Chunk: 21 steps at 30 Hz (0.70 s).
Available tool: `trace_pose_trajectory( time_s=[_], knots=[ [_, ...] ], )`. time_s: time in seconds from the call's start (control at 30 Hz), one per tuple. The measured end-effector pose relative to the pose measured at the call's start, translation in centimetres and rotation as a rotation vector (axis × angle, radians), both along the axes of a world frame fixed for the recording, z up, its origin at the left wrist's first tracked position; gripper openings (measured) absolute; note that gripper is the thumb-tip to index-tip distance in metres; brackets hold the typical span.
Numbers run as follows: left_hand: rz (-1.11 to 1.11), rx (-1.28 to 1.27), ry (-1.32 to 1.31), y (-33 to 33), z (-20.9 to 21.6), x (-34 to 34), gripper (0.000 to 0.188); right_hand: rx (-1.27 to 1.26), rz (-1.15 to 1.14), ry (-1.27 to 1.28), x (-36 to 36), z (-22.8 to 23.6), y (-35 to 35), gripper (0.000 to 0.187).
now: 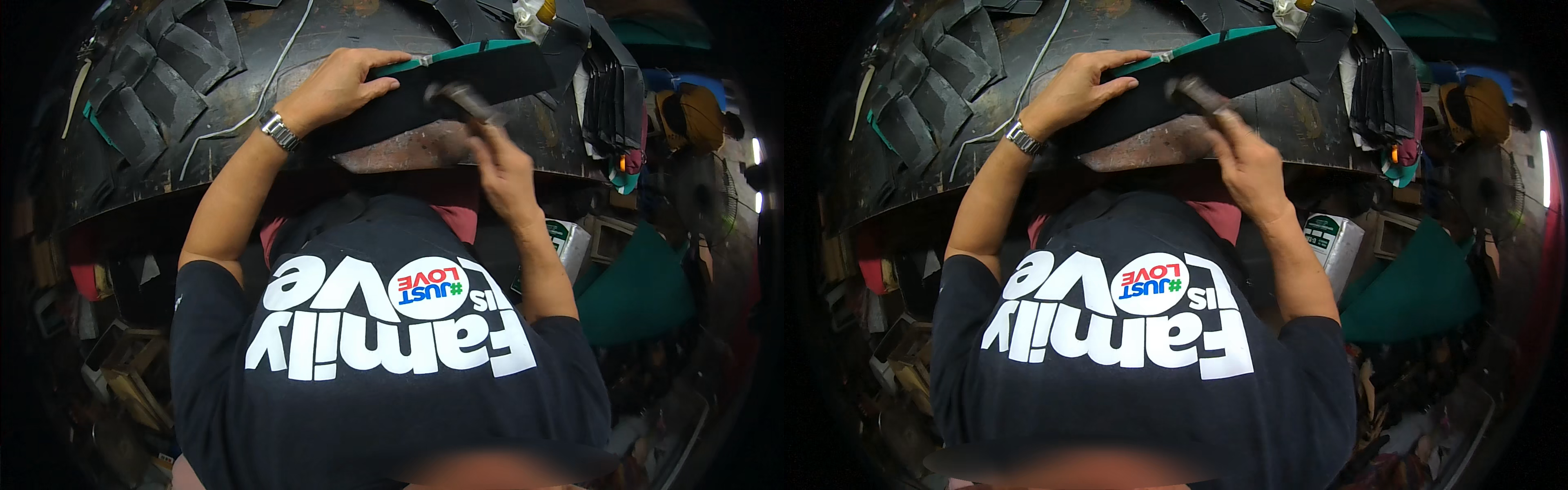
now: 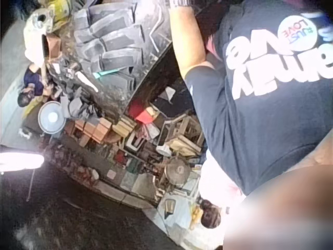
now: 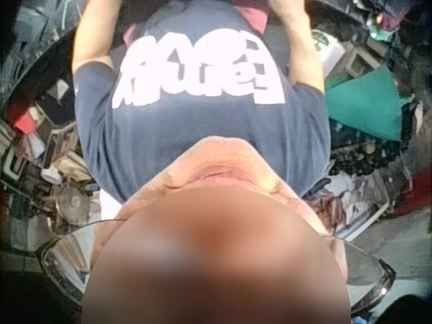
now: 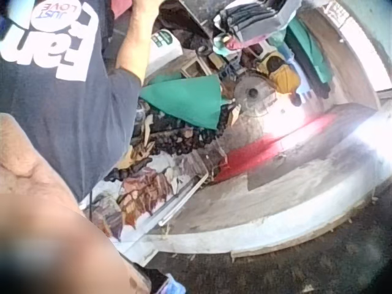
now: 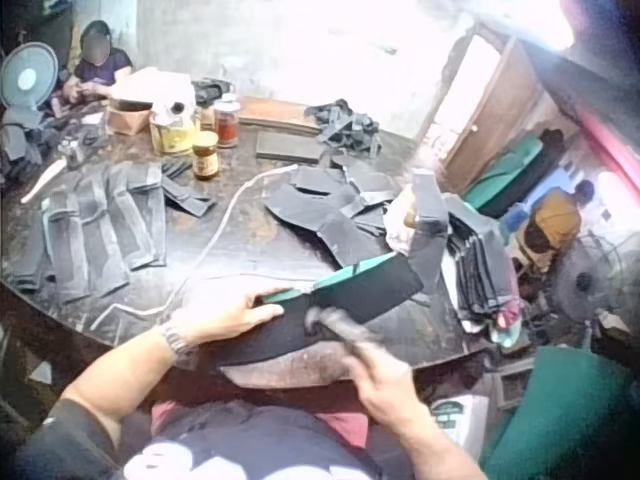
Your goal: The person repeatedly picks up black rubber pieces, folds them, and uses a hammer to shape them on a workbench. The person then places the shaped pieces into a pile and repeats the process with additional pieces.
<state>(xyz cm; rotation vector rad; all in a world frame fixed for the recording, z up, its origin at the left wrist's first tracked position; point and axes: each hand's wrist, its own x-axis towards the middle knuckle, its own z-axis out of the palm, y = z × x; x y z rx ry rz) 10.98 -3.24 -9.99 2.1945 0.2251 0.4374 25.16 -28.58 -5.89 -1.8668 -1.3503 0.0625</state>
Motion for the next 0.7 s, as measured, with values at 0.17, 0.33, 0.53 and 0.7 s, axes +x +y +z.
trace_pose_trajectory(
  time_s=[0.17,0.33,0.53,0.7],
  knots=[
    [-0.029,-0.009,-0.049,-0.6,-0.8,2.6,0.042,0.006,-0.075,0.267,0.2,-0.6,-2.4,0.043],
    [-0.03,0.019,-0.099,-0.8,-1.7,4.1,0.043,-0.358,-0.107,0.113,-0.2,-1.4,-2.3,0.04],
    [-0.015,-0.029,-0.084,-0.9,-1.8,3.7,0.042,0.007,-0.12,0.302,0.3,-0.9,-3.1,0.042],
    [0.005,0.005,-0.128,-0.8,-2.3,3.9,0.042,-0.28,-0.009,0.157,-0.6,-2.3,-2.0,0.039]
  ],
)
